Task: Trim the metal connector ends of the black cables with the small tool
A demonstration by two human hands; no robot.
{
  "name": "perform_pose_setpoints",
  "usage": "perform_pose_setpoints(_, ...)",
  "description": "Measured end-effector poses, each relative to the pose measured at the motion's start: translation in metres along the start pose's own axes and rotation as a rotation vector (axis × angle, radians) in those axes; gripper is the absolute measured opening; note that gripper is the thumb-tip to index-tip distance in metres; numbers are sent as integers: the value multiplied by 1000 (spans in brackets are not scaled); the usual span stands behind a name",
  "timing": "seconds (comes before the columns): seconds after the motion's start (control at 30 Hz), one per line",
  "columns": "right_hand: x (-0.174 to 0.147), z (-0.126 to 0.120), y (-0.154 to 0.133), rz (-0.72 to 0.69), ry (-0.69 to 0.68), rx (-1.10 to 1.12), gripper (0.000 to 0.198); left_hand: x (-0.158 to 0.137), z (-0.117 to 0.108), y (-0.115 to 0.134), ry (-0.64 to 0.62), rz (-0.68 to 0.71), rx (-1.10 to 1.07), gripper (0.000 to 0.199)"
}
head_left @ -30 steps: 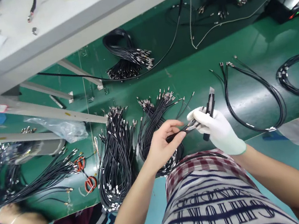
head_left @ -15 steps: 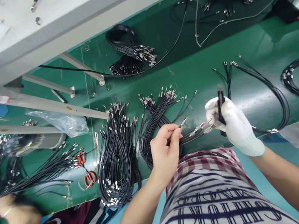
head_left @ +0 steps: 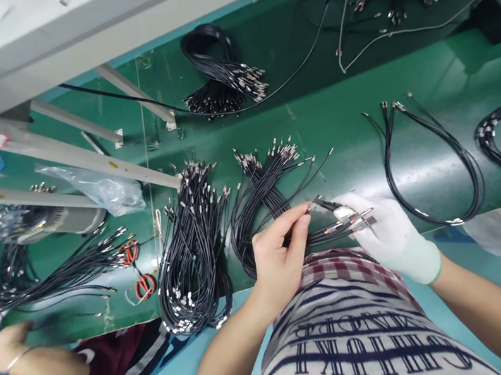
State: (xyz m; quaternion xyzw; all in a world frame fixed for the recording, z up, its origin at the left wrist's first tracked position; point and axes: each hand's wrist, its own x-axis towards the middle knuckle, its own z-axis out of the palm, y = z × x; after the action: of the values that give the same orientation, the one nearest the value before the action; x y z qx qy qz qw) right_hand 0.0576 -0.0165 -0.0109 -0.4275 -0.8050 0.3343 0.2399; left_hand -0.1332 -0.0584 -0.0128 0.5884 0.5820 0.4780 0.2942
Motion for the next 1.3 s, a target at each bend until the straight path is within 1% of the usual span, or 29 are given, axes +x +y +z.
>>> perform_pose_setpoints(0.1, -1, -2, 0, 10, -31, 2, 18, 0, 0, 0, 1, -15, 0, 18)
perform_pose_setpoints(0.27, 1, -5, 0, 7, 70, -56, 19, 1, 0, 3, -6, -38, 13, 19)
perform_pose_setpoints(0.33, 2, -3, 0, -8, 39, -46, 17, 1, 0, 4, -7, -56, 22, 19)
perform_pose_setpoints(0.53, 1, 0, 2, 45, -35, 42, 17, -1, 0, 2, -3, -81, 19, 19)
perform_pose_setpoints(0.6, -1, 0, 3, 30, -3, 45, 20, -1, 0, 2, -3, -83, 12, 19)
perform_pose_setpoints(0.67, -2, 1, 3, -16, 53, 34, 26, -1, 1, 2, 2, -104, -5, 19)
perform_pose_setpoints(0.8, -1, 8, 2, -84, 104, -40, 33, 0, 1, 4, 2, -145, -28, 20)
perform_pose_setpoints(1.0, 2, 19, 1, -114, 158, -140, 26, -2, 0, 6, 6, -163, -28, 20)
perform_pose_setpoints(1.2, 3, 21, 3, -110, 178, -207, 26, -2, -1, 8, 6, -190, -44, 20)
perform_pose_setpoints(1.3, 4, 21, 6, -128, 181, -290, 25, -3, -1, 7, 3, -212, -61, 20)
